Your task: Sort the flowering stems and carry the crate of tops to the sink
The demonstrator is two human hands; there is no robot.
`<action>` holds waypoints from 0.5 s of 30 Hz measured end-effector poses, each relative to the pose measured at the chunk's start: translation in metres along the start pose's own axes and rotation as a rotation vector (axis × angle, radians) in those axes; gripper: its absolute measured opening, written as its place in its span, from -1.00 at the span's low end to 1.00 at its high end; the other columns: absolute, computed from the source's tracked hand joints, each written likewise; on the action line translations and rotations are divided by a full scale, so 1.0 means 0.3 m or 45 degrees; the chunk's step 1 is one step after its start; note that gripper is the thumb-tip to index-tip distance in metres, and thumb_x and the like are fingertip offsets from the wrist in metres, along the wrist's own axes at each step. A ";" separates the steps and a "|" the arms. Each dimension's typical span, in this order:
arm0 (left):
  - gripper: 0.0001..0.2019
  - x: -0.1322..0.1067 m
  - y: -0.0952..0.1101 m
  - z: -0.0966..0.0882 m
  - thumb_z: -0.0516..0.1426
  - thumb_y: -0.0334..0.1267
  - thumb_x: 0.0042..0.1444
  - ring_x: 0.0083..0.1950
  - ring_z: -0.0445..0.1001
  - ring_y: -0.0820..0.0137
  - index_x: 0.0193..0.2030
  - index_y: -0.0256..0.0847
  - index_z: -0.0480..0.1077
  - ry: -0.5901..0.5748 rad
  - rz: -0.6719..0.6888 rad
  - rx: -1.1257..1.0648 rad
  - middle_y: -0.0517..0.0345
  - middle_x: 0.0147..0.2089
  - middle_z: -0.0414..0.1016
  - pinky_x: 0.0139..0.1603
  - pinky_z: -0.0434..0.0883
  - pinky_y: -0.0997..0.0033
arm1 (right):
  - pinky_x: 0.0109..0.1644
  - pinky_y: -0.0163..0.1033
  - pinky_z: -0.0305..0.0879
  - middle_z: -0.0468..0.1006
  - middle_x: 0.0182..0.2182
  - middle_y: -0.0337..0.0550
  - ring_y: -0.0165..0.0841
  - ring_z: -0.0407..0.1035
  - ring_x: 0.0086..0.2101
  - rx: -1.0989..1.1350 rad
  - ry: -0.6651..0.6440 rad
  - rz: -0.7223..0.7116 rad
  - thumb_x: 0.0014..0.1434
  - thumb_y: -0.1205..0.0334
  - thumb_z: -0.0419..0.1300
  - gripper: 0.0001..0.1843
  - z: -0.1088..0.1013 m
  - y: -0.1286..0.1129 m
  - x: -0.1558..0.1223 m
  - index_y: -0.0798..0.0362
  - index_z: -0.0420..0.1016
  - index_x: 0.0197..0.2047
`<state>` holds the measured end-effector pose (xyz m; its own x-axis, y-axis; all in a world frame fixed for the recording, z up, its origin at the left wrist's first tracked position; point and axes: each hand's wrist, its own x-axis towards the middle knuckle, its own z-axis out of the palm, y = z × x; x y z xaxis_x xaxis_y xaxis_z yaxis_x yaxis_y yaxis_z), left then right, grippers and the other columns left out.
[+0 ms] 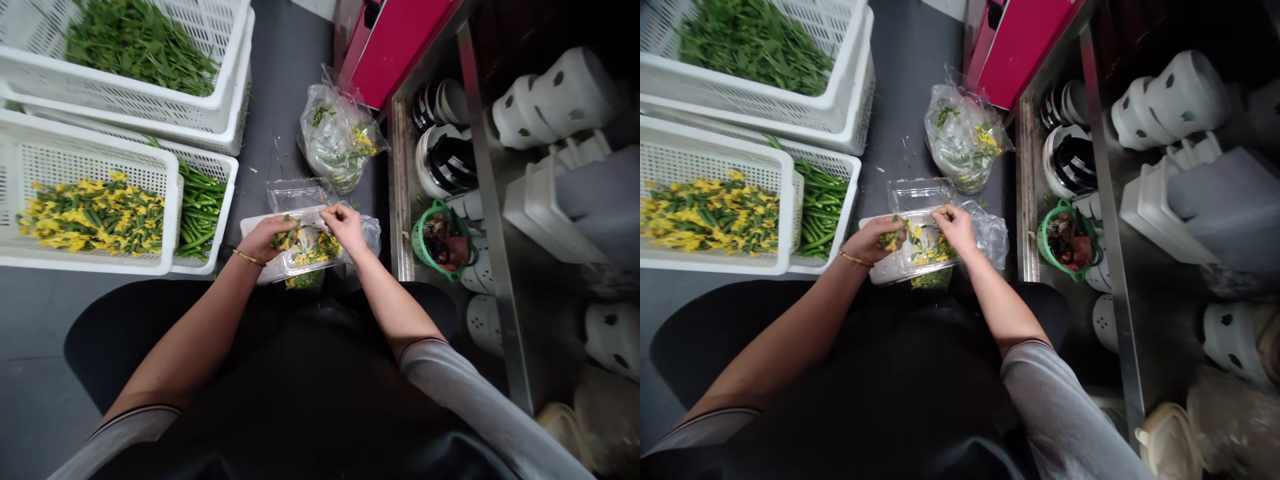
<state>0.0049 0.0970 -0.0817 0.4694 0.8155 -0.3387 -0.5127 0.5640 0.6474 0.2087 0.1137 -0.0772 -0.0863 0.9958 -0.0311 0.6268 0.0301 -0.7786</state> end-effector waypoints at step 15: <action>-0.74 0.018 0.016 -0.020 0.33 -0.27 -0.27 -0.67 0.13 0.61 -0.51 -0.28 0.32 0.297 0.220 0.123 0.32 -0.68 0.20 -0.69 0.04 0.61 | -0.17 -0.22 0.27 0.49 -0.10 0.09 -0.18 0.41 -0.16 -1.259 -0.658 -0.109 0.20 0.22 0.02 -0.68 0.138 0.102 0.107 0.13 0.43 -0.04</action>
<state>0.0006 0.1049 -0.0845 0.1975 0.9124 -0.3584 -0.4947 0.4084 0.7671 0.1929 0.1429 -0.1279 -0.3261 0.8382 -0.4371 0.9234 0.3815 0.0426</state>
